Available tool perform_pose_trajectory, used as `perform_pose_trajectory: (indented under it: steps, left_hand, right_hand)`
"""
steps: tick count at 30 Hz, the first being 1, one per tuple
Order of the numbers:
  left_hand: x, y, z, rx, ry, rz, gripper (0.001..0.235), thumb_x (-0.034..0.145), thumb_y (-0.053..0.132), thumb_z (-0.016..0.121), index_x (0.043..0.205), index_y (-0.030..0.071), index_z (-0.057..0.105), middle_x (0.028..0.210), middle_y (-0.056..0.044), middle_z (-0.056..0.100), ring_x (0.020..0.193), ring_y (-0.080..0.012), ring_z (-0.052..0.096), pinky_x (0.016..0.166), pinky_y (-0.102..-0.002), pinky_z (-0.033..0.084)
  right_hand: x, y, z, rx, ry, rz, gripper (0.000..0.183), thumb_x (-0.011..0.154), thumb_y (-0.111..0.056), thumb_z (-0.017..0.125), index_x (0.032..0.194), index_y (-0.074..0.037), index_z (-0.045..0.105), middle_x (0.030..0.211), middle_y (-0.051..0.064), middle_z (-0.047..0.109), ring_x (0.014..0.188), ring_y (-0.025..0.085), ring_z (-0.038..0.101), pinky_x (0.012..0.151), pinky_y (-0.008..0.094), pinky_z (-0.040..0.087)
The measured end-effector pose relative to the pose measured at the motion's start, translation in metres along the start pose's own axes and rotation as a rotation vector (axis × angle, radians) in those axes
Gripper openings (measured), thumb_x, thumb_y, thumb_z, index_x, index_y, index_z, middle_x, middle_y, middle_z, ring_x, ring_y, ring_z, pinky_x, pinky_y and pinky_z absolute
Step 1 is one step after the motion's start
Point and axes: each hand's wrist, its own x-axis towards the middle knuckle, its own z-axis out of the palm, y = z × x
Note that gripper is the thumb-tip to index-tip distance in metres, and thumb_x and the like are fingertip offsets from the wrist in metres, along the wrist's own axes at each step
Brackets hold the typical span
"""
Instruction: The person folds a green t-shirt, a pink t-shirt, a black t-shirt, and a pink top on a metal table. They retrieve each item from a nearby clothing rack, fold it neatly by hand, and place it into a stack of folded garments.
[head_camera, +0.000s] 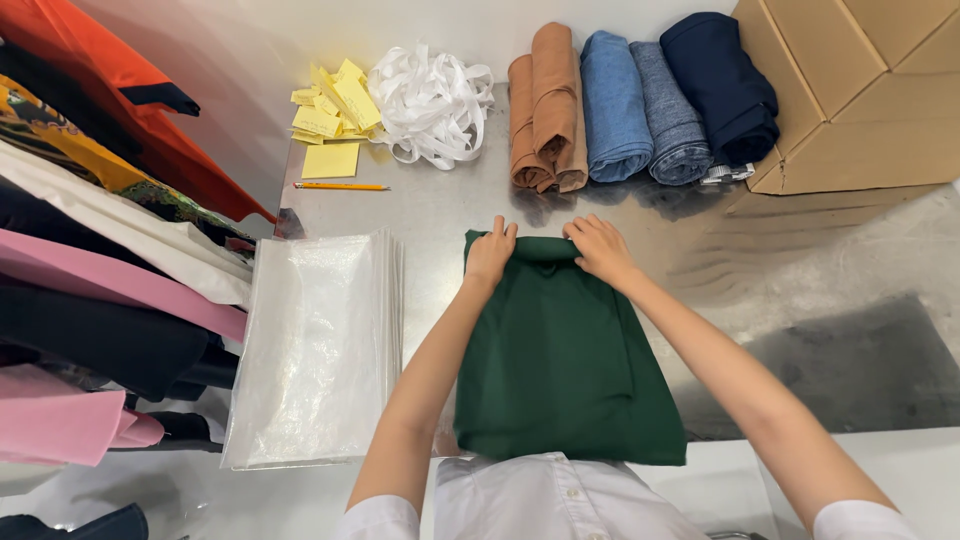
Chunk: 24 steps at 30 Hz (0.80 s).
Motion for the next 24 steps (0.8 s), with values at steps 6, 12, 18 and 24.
perform_pose_trajectory:
  steps: [6,12,18,24]
  left_hand:
    - [-0.016,0.003,0.028,-0.085,-0.026,-0.006,0.041,0.087,-0.006,0.068,0.127,-0.001,0.060,0.129,-0.016,0.053,0.099,-0.0295,0.072,0.076,-0.038,0.060]
    - [0.003,-0.002,0.086,-0.067,-0.119,-0.012,0.026,0.079,-0.007,0.068,0.099,0.007,0.077,0.098,-0.009,0.073,0.082,-0.0296,0.074,0.066,-0.041,0.059]
    - [0.043,0.014,0.047,0.025,-0.076,0.035,0.037,0.072,-0.006,0.076,0.105,0.011,0.075,0.105,-0.011,0.069,0.094,-0.0318,0.069,0.077,-0.048,0.053]
    - [0.089,-0.003,0.082,-0.072,-0.448,0.122,0.076,0.063,0.014,0.095,0.132,0.015,0.064,0.125,-0.012,0.066,0.119,-0.0347,0.061,0.104,-0.061,0.036]
  right_hand:
    - [-0.034,-0.011,0.008,0.037,0.119,0.017,0.050,0.080,-0.005,0.078,0.122,-0.011,0.052,0.111,0.005,0.045,0.102,0.026,0.062,0.074,0.036,0.058]
    - [-0.049,-0.018,-0.054,0.484,-0.053,0.153,0.036,0.091,-0.024,0.070,0.123,-0.011,0.062,0.111,0.010,0.063,0.091,0.030,0.072,0.073,0.046,0.057]
    - [-0.012,0.007,-0.036,0.260,-0.260,0.148,0.061,0.073,-0.028,0.088,0.128,-0.014,0.063,0.108,0.007,0.060,0.106,0.033,0.064,0.084,0.048,0.055]
    - [0.011,0.025,-0.008,0.217,-0.259,0.079,0.050,0.069,-0.034,0.088,0.109,-0.019,0.061,0.112,0.004,0.060,0.119,0.030,0.059,0.094,0.044,0.046]
